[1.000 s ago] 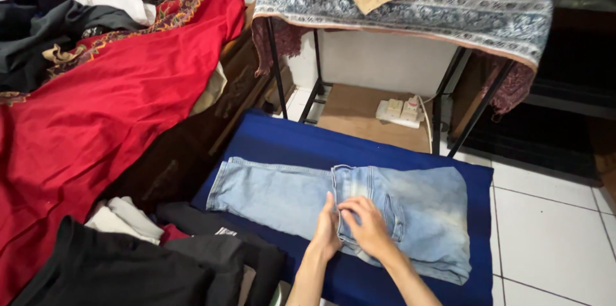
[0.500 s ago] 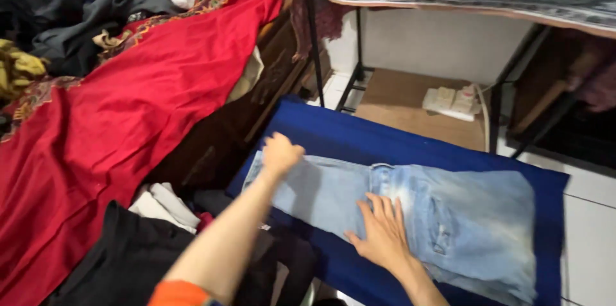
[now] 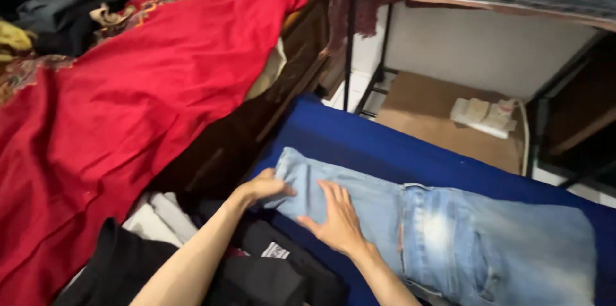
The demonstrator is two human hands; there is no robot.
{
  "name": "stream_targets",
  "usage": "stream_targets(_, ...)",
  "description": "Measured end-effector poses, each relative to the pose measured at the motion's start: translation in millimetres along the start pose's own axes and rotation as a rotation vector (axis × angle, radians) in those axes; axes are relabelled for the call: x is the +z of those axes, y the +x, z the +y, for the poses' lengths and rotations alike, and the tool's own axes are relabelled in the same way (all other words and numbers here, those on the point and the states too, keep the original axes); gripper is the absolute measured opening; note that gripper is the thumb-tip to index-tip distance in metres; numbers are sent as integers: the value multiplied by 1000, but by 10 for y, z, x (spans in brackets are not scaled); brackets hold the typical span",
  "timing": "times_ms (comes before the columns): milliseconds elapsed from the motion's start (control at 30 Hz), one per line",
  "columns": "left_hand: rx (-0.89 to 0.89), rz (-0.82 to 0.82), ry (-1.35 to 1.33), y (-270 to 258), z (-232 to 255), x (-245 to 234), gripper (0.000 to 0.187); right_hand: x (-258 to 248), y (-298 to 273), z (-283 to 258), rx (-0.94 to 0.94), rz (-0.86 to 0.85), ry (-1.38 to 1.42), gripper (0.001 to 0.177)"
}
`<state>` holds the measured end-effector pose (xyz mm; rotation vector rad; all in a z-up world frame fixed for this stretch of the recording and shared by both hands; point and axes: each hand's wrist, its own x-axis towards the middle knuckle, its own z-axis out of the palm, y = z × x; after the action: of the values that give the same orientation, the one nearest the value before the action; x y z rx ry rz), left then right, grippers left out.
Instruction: Folding a black t-shirt, blue jeans, and tan trousers on a low surface in a bedroom.
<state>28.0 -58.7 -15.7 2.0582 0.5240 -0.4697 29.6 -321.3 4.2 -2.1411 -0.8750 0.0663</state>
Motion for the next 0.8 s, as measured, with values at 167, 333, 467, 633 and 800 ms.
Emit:
stream_targets(167, -138, -142, -264, -441, 690, -211, 50, 40, 372, -479, 201, 152, 394, 102)
stream_targets(333, 37, -130, -429, -34, 190, -95, 37, 250, 519, -359, 127, 260, 253, 74)
stream_targets(467, -96, 6, -616, -49, 69, -100, 24, 628, 553, 239, 327, 200, 324, 42)
stream_targets(633, -131, 325, -590, -3, -74, -49, 37, 681, 580, 340, 522, 329, 725, 56)
stream_targets(800, 135, 301, -127, -343, 172, 37, 59, 514, 630, 45, 502, 220, 617, 60)
